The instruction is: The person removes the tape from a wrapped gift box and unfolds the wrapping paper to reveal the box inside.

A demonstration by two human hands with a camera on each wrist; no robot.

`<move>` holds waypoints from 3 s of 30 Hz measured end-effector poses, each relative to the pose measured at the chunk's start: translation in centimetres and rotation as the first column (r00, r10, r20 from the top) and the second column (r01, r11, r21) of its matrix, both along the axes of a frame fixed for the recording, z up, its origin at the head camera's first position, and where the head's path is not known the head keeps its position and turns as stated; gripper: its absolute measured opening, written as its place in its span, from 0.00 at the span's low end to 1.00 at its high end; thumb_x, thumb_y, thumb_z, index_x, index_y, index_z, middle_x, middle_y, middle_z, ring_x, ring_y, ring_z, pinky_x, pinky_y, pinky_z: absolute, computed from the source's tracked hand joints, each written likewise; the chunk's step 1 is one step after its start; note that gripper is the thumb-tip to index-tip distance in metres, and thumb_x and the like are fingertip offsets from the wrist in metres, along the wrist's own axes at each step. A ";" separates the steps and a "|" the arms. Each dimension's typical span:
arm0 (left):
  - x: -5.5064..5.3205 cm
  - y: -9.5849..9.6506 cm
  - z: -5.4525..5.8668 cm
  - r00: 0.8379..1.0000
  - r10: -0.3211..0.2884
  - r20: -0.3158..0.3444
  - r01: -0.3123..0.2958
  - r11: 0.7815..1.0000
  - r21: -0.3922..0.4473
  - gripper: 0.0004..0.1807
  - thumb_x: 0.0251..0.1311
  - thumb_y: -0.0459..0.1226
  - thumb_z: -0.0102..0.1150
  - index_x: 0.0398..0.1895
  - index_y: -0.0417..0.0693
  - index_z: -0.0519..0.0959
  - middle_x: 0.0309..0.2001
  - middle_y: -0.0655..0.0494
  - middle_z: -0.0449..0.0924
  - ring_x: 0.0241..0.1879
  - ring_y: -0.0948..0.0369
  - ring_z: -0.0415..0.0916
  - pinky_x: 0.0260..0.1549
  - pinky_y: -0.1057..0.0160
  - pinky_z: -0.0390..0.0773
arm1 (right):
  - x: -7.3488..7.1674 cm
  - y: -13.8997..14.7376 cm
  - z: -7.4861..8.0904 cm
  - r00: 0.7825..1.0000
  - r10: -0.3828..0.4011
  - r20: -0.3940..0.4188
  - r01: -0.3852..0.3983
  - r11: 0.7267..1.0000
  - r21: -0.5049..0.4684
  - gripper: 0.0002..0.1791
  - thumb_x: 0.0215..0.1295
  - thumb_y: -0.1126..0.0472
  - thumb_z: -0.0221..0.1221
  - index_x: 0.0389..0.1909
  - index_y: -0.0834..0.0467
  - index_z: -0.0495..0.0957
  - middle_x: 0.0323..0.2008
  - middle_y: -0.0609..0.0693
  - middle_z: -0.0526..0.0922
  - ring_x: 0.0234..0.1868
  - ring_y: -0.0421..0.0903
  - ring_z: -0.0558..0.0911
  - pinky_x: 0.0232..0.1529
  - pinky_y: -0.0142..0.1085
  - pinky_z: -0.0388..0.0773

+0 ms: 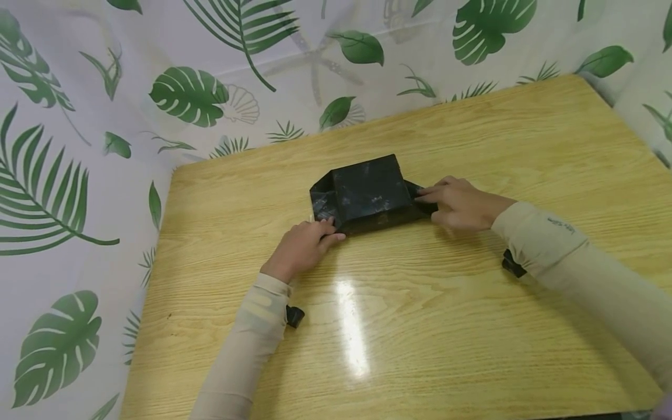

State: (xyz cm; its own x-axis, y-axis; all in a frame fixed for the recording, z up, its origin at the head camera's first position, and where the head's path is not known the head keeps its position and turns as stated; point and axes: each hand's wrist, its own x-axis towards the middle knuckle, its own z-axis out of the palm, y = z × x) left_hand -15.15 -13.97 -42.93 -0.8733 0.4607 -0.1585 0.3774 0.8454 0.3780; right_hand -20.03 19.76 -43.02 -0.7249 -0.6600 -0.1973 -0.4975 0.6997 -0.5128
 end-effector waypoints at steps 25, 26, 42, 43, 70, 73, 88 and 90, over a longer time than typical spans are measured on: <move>0.0 0.0 0.0 1.000 0.007 0.004 -0.007 1.000 -0.002 0.21 0.68 0.51 0.46 0.49 0.50 0.83 0.48 0.51 0.82 0.24 0.61 0.78 0.30 0.61 0.77 | -2.3 0.6 -1.5 0.807 -0.321 0.495 0.550 0.715 -0.432 0.28 0.71 0.57 0.52 0.69 0.60 0.60 0.62 0.59 0.69 0.56 0.46 0.72 0.37 0.33 0.71; 0.0 0.0 -0.1 1.000 0.006 0.000 -0.006 1.000 -0.001 0.20 0.68 0.51 0.47 0.48 0.51 0.83 0.46 0.52 0.83 0.26 0.61 0.79 0.31 0.61 0.77 | -2.7 0.4 -1.8 0.839 -0.353 0.414 0.515 0.759 -0.398 0.28 0.70 0.54 0.54 0.68 0.60 0.63 0.59 0.59 0.72 0.52 0.47 0.74 0.39 0.35 0.72; 0.0 -0.1 -0.2 1.000 0.010 -0.001 -0.010 1.000 -0.011 0.19 0.68 0.51 0.47 0.44 0.52 0.83 0.34 0.56 0.84 0.16 0.65 0.70 0.23 0.64 0.71 | -6.9 -1.2 -3.5 0.837 -0.537 -0.109 0.505 0.833 -0.226 0.14 0.66 0.56 0.58 0.40 0.64 0.81 0.34 0.60 0.82 0.34 0.53 0.79 0.37 0.48 0.76; 0.0 -0.1 -0.2 1.000 0.009 -0.005 -0.009 1.000 -0.014 0.19 0.68 0.51 0.47 0.44 0.52 0.83 0.31 0.57 0.83 0.18 0.65 0.72 0.25 0.63 0.73 | -7.0 -1.2 -3.6 0.830 -0.547 -0.109 0.517 0.828 -0.219 0.14 0.66 0.56 0.59 0.40 0.65 0.80 0.33 0.60 0.81 0.33 0.53 0.79 0.35 0.48 0.76; 0.6 -0.1 0.7 0.986 0.137 -0.099 -0.107 0.959 0.264 0.12 0.64 0.47 0.56 0.42 0.54 0.84 0.38 0.63 0.82 0.33 0.68 0.76 0.32 0.66 0.76 | 0.6 -2.9 2.0 0.947 -0.312 0.081 0.322 0.910 -0.261 0.27 0.66 0.43 0.55 0.55 0.61 0.74 0.47 0.56 0.78 0.43 0.50 0.77 0.43 0.46 0.74; 0.6 0.6 1.8 0.957 0.127 -0.262 -0.061 0.967 0.248 0.12 0.65 0.47 0.56 0.42 0.53 0.84 0.37 0.62 0.82 0.33 0.67 0.76 0.30 0.66 0.76 | 0.8 -3.6 2.7 0.947 -0.311 -0.084 0.268 0.906 -0.327 0.18 0.67 0.52 0.57 0.50 0.60 0.78 0.41 0.53 0.79 0.38 0.46 0.76 0.38 0.42 0.74; -1.6 4.3 2.9 0.951 -0.099 -0.293 0.103 0.995 -0.002 0.21 0.67 0.45 0.52 0.60 0.49 0.75 0.65 0.53 0.68 0.67 0.57 0.61 0.64 0.60 0.61 | 0.5 -8.1 3.9 0.922 -0.119 -0.368 0.068 0.987 -0.148 0.11 0.62 0.65 0.60 0.45 0.61 0.83 0.42 0.56 0.79 0.43 0.54 0.75 0.50 0.48 0.69; -1.6 4.3 2.9 0.949 -0.103 -0.299 0.108 0.994 0.000 0.21 0.68 0.45 0.52 0.60 0.49 0.75 0.65 0.53 0.68 0.67 0.57 0.61 0.64 0.60 0.61 | 0.5 -8.2 3.7 0.913 -0.101 -0.395 0.052 0.990 -0.134 0.10 0.62 0.66 0.61 0.44 0.60 0.84 0.42 0.56 0.79 0.43 0.54 0.75 0.50 0.48 0.68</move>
